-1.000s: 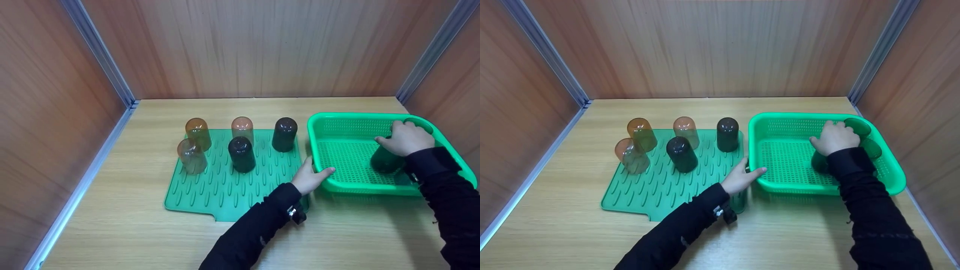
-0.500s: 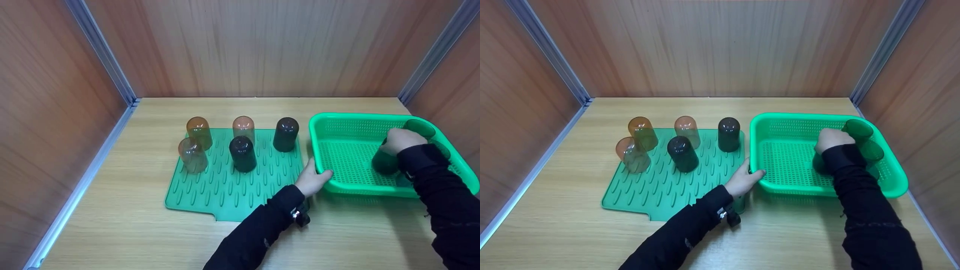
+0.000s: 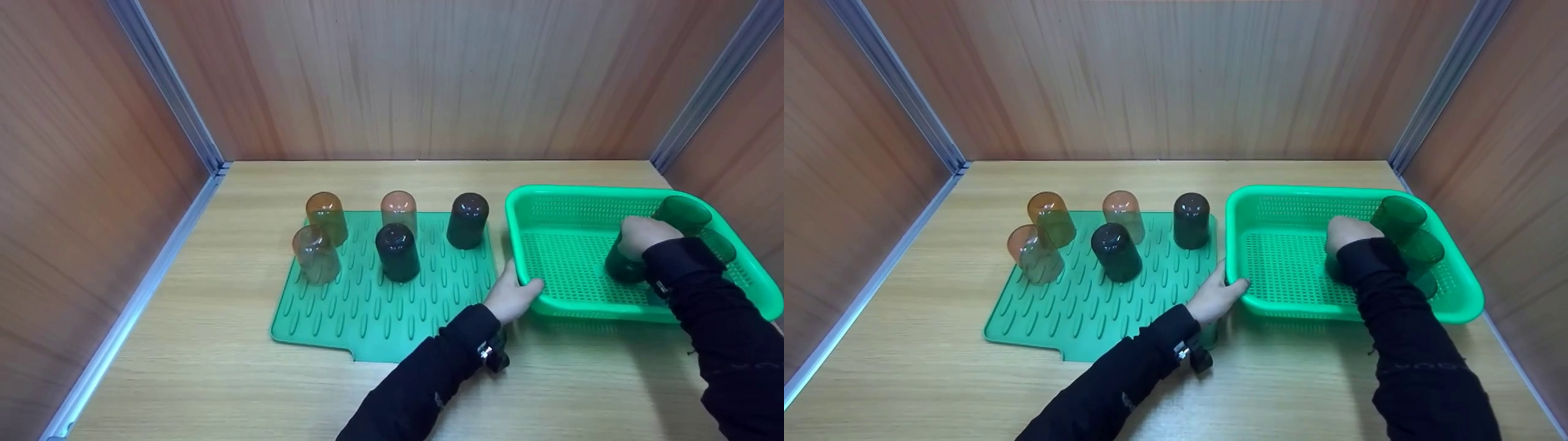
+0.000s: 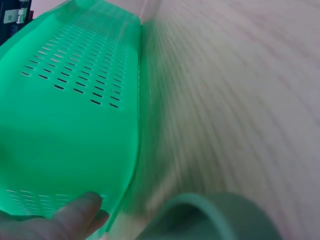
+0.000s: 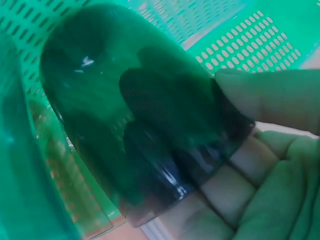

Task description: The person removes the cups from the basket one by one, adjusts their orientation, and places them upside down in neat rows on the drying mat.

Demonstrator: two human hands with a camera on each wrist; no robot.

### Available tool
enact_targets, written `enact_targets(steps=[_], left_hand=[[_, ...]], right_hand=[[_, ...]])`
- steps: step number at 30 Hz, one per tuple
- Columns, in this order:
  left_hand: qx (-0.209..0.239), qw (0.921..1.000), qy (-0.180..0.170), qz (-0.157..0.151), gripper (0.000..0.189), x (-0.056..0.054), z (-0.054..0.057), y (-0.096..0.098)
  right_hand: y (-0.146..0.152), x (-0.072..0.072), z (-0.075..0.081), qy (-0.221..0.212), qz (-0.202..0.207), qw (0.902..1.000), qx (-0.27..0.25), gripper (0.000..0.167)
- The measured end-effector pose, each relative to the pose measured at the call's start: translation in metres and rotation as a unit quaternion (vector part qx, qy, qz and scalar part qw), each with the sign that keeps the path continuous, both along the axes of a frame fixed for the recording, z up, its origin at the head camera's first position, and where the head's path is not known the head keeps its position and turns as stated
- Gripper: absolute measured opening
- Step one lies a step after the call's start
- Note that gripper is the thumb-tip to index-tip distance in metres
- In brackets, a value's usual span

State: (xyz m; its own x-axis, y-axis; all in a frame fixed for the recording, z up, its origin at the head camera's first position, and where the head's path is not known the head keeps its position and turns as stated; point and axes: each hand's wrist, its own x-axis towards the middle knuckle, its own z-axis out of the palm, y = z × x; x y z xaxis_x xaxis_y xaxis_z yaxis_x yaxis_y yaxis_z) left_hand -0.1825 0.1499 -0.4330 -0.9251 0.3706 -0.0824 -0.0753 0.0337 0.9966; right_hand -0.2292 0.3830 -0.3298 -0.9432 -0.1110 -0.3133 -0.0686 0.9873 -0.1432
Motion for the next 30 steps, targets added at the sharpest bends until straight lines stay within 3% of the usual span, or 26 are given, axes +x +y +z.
enact_targets(steps=[9, 14, 21, 26, 30], left_hand=[[0.003, 0.9999, 0.011, -0.005, 0.049, 0.0, -0.002, -0.001], [-0.009, 0.9999, 0.009, -0.002, 0.049, 0.0, -0.001, 0.0], [-0.019, 0.9998, 0.003, 0.008, 0.05, 0.001, 0.001, 0.0], [-0.021, 0.9997, 0.003, 0.009, 0.048, 0.001, 0.001, 0.0], [-0.02, 0.9997, 0.007, 0.007, 0.05, 0.001, -0.001, 0.001]], right_hand=[[-0.012, 0.0, 0.012, 0.037, 0.022, 0.9986, -0.031, 0.014], [-0.024, 0.009, 0.026, 0.102, 0.015, 0.9913, -0.082, 0.021], [-0.051, 0.022, 0.035, 0.227, -0.016, 0.9594, -0.167, 0.033], [-0.067, 0.03, 0.035, 0.279, -0.009, 0.9371, -0.209, 0.034], [-0.078, 0.039, 0.035, 0.299, -0.003, 0.925, -0.235, 0.035]])
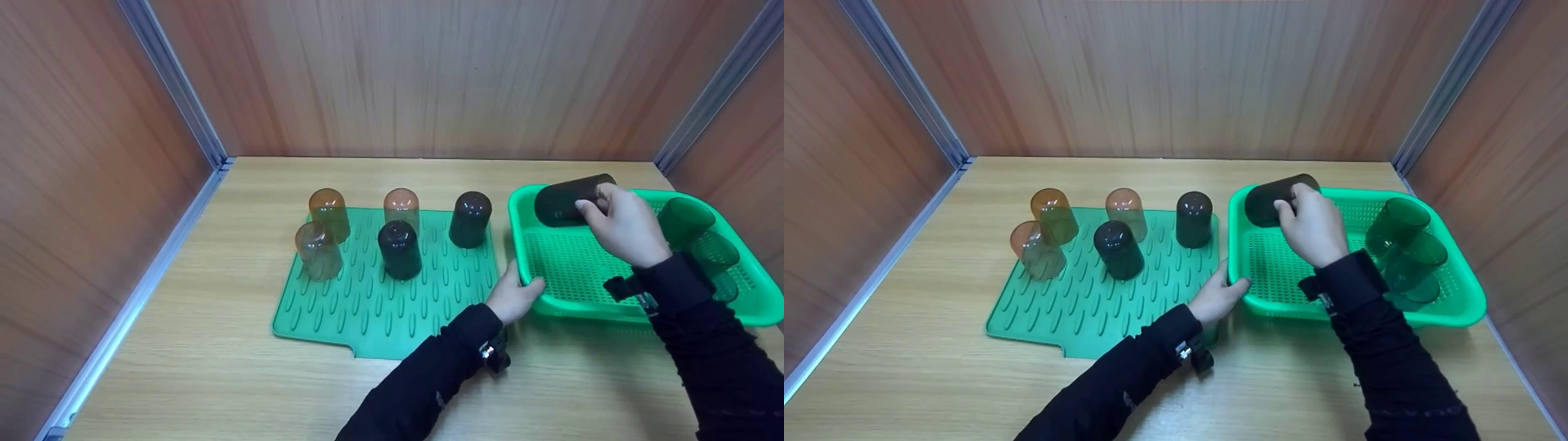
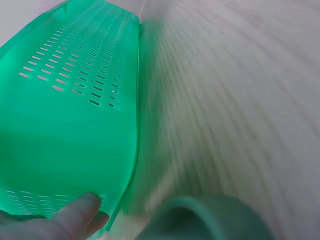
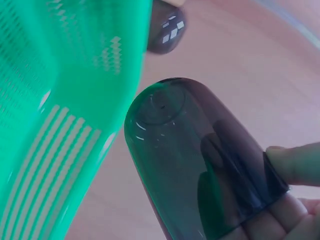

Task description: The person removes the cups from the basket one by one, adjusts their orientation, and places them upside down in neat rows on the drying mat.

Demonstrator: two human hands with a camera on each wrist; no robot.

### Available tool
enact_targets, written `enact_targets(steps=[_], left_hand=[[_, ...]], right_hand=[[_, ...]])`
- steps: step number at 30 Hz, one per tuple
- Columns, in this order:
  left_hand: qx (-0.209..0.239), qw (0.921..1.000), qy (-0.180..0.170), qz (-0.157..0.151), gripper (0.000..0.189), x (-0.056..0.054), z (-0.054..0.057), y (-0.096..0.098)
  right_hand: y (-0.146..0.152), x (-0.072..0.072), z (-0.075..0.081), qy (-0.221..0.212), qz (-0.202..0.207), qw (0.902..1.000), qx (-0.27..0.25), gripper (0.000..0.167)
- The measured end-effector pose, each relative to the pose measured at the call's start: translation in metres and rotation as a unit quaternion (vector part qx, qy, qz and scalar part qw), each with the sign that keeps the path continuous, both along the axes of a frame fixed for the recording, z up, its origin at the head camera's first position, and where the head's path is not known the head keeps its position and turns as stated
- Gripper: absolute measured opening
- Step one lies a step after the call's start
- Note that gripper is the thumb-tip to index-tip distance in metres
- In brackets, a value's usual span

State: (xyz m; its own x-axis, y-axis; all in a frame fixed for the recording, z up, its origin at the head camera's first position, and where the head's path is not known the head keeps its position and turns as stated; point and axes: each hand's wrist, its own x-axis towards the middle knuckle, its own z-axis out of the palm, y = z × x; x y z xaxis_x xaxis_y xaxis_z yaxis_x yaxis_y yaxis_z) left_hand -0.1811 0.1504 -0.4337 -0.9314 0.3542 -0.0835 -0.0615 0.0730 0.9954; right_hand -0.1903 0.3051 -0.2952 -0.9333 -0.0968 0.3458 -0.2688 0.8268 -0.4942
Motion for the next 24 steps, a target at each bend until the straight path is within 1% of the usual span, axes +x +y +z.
enact_targets(steps=[5, 7, 9, 11, 12, 14, 15, 18, 24], left_hand=[[0.006, 0.9999, 0.01, -0.002, 0.051, 0.002, -0.001, -0.001], [0.017, 0.9998, 0.01, -0.004, 0.048, 0.002, -0.002, -0.002], [0.034, 0.9992, 0.018, -0.01, 0.045, 0.002, -0.003, -0.002], [0.047, 0.9985, 0.023, -0.015, 0.043, 0.002, -0.003, -0.003], [0.046, 0.9986, 0.024, -0.014, 0.044, 0.002, -0.004, -0.004], [0.039, 0.9989, 0.025, -0.01, 0.046, 0.002, -0.004, -0.004], [0.03, 0.9993, 0.02, -0.006, 0.048, 0.002, -0.004, -0.004], [0.011, 0.9999, 0.004, 0.003, 0.054, 0.002, -0.004, -0.005], [0.012, 0.9998, 0.0, -0.013, 0.06, 0.002, -0.003, -0.007]], right_hand=[[-0.012, 0.012, 0.001, 0.031, 0.011, 0.9986, -0.041, 0.039], [-0.016, 0.015, 0.001, 0.039, 0.024, 0.9964, -0.072, 0.031], [-0.024, 0.02, 0.004, 0.041, 0.036, 0.9926, -0.108, 0.023], [-0.029, 0.022, 0.005, 0.048, 0.044, 0.9882, -0.139, 0.022], [-0.031, 0.023, 0.005, 0.049, 0.044, 0.9865, -0.15, 0.024], [-0.035, 0.025, 0.004, 0.059, 0.038, 0.9839, -0.164, 0.024], [-0.035, 0.024, 0.0, 0.062, 0.032, 0.9831, -0.169, 0.023], [-0.039, 0.027, -0.005, 0.065, 0.023, 0.9788, -0.193, 0.023], [-0.046, 0.034, -0.017, 0.059, 0.043, 0.9642, -0.255, 0.025]])
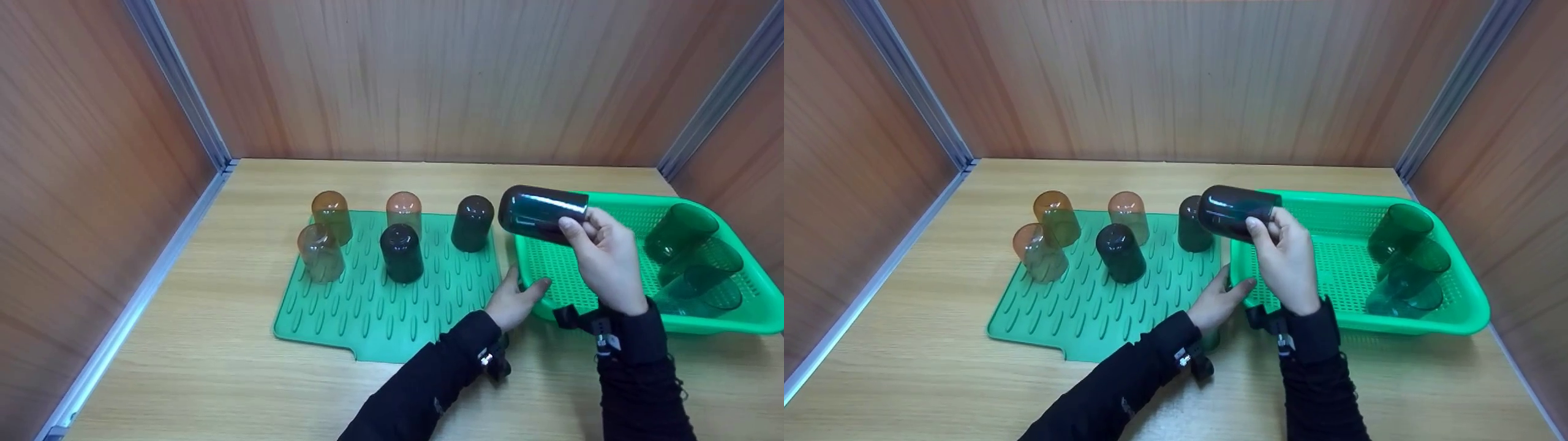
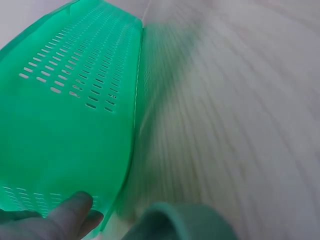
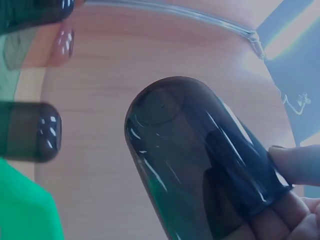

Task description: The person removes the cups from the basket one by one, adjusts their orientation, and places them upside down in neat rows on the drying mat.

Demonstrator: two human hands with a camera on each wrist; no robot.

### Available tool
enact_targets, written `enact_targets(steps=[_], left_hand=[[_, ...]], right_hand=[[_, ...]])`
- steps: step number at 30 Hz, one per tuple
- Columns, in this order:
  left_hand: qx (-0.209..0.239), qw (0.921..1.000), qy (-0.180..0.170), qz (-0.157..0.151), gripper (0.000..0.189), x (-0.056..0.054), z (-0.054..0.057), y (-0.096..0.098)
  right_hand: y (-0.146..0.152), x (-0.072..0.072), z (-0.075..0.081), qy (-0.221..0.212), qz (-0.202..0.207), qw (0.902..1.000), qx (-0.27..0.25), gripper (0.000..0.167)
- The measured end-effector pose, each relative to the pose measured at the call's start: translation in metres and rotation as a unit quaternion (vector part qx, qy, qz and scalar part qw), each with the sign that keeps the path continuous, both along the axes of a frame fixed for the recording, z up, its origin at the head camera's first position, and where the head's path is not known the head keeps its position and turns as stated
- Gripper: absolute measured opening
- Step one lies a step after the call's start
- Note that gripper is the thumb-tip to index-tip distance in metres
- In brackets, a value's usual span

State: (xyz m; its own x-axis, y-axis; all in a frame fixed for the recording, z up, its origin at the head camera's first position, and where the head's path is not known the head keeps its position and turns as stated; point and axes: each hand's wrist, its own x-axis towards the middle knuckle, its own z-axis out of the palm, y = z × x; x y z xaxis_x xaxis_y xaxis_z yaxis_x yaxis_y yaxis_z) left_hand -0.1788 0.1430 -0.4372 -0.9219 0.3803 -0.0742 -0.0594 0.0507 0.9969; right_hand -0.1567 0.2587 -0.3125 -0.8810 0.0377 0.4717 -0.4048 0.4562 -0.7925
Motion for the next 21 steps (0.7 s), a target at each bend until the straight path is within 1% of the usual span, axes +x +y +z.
enact_targets(steps=[6, 9, 11, 14, 17, 19, 21], left_hand=[[-0.016, 0.9998, -0.004, -0.01, 0.064, 0.001, -0.003, -0.002], [-0.025, 0.9996, -0.005, -0.01, 0.068, -0.002, -0.004, -0.005], [-0.031, 0.9995, 0.0, -0.008, 0.067, -0.004, -0.004, -0.007], [-0.035, 0.9992, 0.018, 0.001, 0.062, -0.006, -0.004, -0.013], [-0.033, 0.9985, 0.042, 0.008, 0.052, -0.008, -0.001, -0.023], [-0.025, 0.9984, 0.048, 0.016, 0.05, -0.009, 0.001, -0.032], [-0.017, 0.9983, 0.048, 0.026, 0.053, -0.01, 0.006, -0.042]], right_hand=[[-0.005, 0.005, -0.014, -0.01, 0.017, 0.9988, -0.044, 0.028], [-0.008, 0.005, -0.018, -0.018, 0.023, 0.998, -0.056, 0.027], [-0.009, 0.004, -0.019, -0.022, 0.029, 0.9973, -0.063, 0.027], [-0.012, 0.005, -0.018, -0.028, 0.038, 0.9964, -0.07, 0.026], [-0.015, 0.008, -0.014, -0.034, 0.046, 0.9951, -0.081, 0.025], [-0.017, 0.01, -0.011, -0.036, 0.049, 0.9946, -0.084, 0.023], [-0.019, 0.011, -0.008, -0.035, 0.051, 0.995, -0.079, 0.023]])
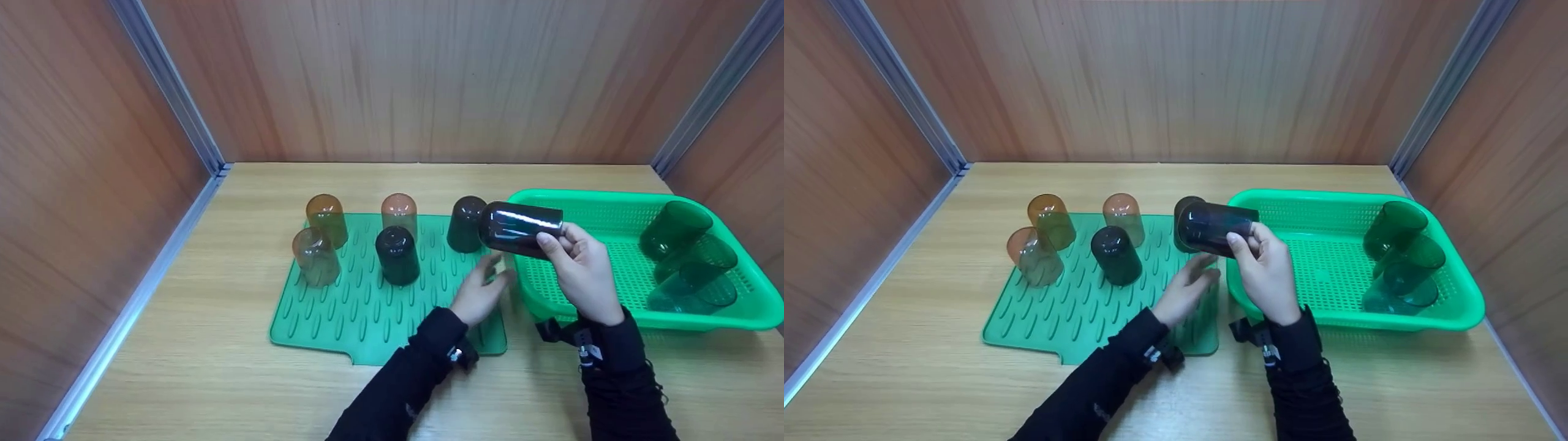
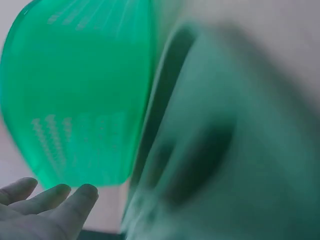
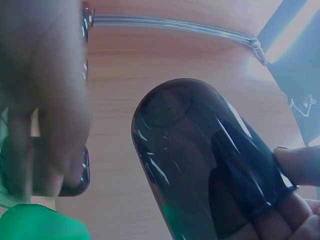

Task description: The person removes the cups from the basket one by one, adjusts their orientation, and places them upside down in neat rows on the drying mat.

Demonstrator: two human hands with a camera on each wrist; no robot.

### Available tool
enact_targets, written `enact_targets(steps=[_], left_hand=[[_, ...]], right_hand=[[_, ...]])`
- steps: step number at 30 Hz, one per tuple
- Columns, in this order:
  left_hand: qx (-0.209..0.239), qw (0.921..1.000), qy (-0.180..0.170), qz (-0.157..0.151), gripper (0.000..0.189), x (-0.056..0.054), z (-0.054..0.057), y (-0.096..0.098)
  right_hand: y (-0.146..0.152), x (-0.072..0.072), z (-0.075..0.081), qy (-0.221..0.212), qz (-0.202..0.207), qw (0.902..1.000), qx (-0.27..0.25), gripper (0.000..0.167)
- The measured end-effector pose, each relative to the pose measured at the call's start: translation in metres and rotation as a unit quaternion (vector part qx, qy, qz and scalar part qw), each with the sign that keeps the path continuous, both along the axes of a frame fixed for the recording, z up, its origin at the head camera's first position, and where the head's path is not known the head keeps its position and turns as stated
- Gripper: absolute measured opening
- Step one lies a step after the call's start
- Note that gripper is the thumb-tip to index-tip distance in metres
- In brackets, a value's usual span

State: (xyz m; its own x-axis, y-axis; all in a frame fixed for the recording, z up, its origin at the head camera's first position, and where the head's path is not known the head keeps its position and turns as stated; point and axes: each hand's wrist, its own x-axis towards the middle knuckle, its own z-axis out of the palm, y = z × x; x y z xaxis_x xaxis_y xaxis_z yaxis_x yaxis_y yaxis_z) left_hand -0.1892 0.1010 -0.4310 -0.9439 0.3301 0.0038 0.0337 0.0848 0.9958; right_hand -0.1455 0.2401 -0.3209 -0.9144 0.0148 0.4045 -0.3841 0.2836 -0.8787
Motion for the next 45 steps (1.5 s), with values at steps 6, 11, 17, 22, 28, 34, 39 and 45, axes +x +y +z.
enact_targets(steps=[6, 11, 17, 22, 28, 34, 39, 45], left_hand=[[0.064, 0.9974, 0.025, 0.021, 0.067, -0.003, 0.018, -0.028], [0.106, 0.9934, 0.034, 0.027, 0.068, -0.003, 0.034, -0.045], [0.123, 0.9906, 0.052, 0.031, 0.071, 0.007, 0.059, -0.056], [0.129, 0.989, 0.059, 0.042, 0.067, 0.016, 0.074, -0.055], [0.15, 0.9854, 0.067, 0.045, 0.06, 0.012, 0.072, -0.056], [0.078, 0.9889, 0.108, 0.066, 0.061, 0.016, 0.079, -0.062], [0.024, 0.99, 0.123, 0.066, 0.064, 0.009, 0.07, -0.067], [-0.022, 0.9867, 0.149, 0.062, 0.067, -0.005, 0.055, -0.071]], right_hand=[[0.003, -0.005, -0.008, 0.007, 0.014, 0.9997, 0.019, 0.027], [-0.001, -0.009, -0.016, -0.015, 0.03, 0.9994, -0.006, 0.03], [-0.014, -0.01, -0.022, -0.043, 0.056, 0.9971, -0.028, 0.028], [-0.025, -0.011, -0.028, -0.038, 0.088, 0.9948, -0.036, 0.026], [-0.04, -0.005, -0.021, -0.057, 0.079, 0.9937, -0.054, 0.021], [-0.038, -0.007, -0.033, -0.072, 0.047, 0.9962, 0.009, 0.02], [-0.032, -0.01, -0.05, -0.07, 0.024, 0.99, 0.12, 0.03], [-0.032, -0.002, -0.055, -0.044, 0.006, 0.9637, 0.263, 0.026]])
